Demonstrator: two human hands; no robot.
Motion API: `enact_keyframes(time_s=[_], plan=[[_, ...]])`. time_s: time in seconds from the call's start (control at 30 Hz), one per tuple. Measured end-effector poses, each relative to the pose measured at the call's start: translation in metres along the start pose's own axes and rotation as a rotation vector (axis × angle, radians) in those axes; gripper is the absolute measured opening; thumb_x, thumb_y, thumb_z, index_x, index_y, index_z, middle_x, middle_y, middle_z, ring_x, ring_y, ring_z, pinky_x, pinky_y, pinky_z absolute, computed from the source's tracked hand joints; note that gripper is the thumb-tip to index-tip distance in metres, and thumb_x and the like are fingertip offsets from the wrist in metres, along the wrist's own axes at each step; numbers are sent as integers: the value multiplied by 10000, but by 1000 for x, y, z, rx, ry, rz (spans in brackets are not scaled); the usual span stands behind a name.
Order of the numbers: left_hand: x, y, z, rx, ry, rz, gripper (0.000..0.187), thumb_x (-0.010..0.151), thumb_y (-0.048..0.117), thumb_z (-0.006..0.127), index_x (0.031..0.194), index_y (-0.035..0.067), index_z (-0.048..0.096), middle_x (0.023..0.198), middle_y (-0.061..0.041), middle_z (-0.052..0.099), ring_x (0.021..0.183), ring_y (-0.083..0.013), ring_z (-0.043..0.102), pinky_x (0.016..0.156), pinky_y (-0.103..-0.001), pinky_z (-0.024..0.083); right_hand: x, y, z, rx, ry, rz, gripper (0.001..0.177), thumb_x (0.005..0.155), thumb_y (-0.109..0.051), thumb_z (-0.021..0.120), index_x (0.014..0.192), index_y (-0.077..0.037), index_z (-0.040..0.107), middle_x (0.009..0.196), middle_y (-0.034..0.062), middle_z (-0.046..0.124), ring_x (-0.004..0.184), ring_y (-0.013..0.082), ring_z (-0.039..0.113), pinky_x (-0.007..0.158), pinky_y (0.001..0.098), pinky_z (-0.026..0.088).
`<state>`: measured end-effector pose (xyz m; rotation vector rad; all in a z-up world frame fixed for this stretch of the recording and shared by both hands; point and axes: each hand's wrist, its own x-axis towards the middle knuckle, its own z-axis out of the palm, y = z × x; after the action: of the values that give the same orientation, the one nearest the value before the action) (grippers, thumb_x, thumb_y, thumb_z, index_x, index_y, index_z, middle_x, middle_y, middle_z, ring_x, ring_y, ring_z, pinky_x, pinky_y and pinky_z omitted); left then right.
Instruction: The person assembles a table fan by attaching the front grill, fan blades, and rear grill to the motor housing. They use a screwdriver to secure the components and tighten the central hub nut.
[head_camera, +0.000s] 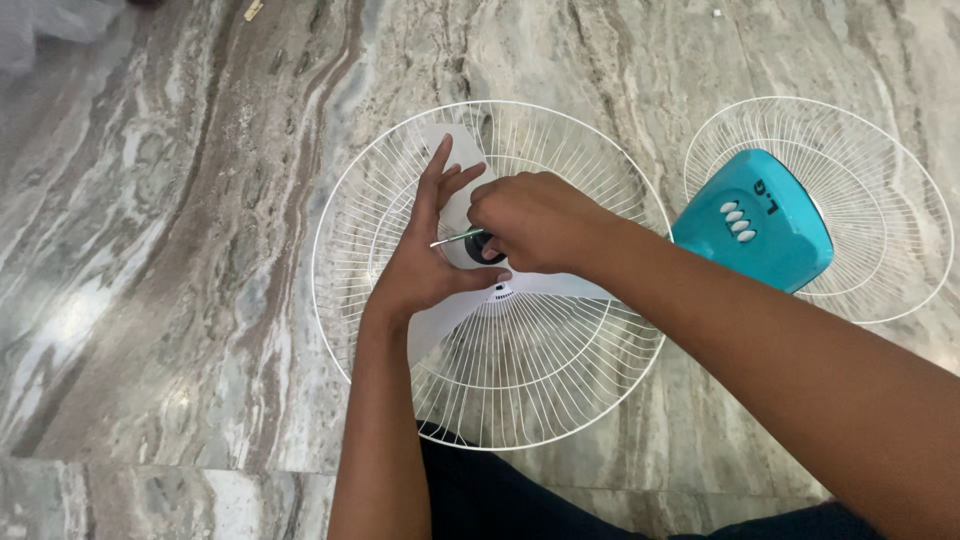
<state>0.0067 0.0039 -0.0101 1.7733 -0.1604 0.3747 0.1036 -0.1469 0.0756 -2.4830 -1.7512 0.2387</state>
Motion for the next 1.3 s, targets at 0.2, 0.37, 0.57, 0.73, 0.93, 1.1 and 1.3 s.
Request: enact_keyframes(time_s=[0.2,0.37,0.57,0.73,0.93,1.1,1.3], plan=[[2,6,0,45,14,-22,1467,503,130,1015,1665,251,128,1616,-136,506,1593,-335,323,1291,-523,295,2,-5,-4,-30,-71,66,241,766,-242,817,870,-46,724,930,122,702,901,333,700,741,473,544],[1,20,-2,155,29,-23,1417,534,211,998,1652,209,127,1632,-142,441,1567,-338,334,1263,-506,307,-14,7,3,149,59,63,257,781,-263,800,937,-64,754,937,96,715,902,318,692,754,459,532],[-7,30,-19,556,300,4,1141,706,364,955,1586,67,292,1655,-221,348,1514,-394,338,1217,-528,301,-48,65,26,539,411,190,329,902,-334,737,1090,-66,762,1024,85,733,896,260,715,774,382,561],[-34,12,-45,841,705,-241,853,887,334,837,1554,44,391,1523,-219,501,1411,-411,472,1146,-525,391,-100,133,31,204,451,641,301,1035,-335,676,1136,-64,759,959,169,729,812,313,693,726,433,527],[-46,-23,-54,757,582,-691,637,894,397,733,1376,31,533,1035,-168,735,959,-378,707,856,-508,533,-159,167,45,-281,412,492,152,975,-186,673,1078,-104,747,1021,102,645,842,321,689,717,464,556],[-50,-35,-58,275,685,-630,273,1045,226,525,1105,3,669,805,-109,762,603,-227,739,530,-358,558,-174,172,38,-160,830,782,360,872,-288,849,1135,-59,759,1042,149,608,813,302,672,671,426,544],[-48,-28,-51,291,718,-495,264,1094,200,483,1090,10,666,801,-113,754,572,-187,713,484,-297,511,-191,153,25,505,610,1187,620,863,-427,821,1268,13,656,1100,245,702,896,354,729,778,471,572]])
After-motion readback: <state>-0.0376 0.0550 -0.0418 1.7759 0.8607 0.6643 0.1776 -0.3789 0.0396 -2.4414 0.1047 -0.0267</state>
